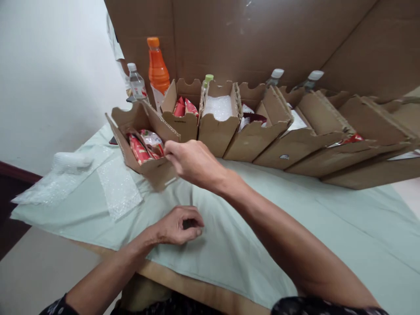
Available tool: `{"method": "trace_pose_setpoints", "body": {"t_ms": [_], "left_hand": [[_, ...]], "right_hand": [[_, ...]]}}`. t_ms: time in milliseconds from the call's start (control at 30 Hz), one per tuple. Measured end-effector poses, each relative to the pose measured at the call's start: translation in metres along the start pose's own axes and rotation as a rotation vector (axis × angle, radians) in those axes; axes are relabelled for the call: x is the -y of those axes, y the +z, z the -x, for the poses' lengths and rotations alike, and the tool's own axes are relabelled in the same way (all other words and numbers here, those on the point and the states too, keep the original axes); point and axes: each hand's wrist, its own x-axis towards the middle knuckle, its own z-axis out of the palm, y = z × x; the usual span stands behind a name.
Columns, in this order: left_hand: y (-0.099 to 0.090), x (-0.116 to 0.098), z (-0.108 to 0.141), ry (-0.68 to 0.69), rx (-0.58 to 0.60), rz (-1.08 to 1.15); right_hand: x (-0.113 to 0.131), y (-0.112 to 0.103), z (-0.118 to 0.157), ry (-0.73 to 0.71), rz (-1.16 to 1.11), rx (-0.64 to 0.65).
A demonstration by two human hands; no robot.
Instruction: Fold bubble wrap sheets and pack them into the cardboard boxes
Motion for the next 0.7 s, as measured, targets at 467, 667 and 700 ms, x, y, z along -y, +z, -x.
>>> {"method": "trace_pose_setpoints", "body": {"t_ms": [467,667,700], "left_hand": [[-0.006,0.004,0.011,0.105,-0.008,-0.163],[-0.009,0.01,0.009,0.151,-0.404,-0.248],[-0.009,0.012,0.008,0.156,-0.449,-0.265]], "right_hand": [[-0.122,-0.096,0.174,0.459,0.135,-0.416],[-0.149,-0.084,0.231,0.648,-0.354,-0.715],[-0.153,-0.078,0.241,0.686,-0.4,-0.635]]}}
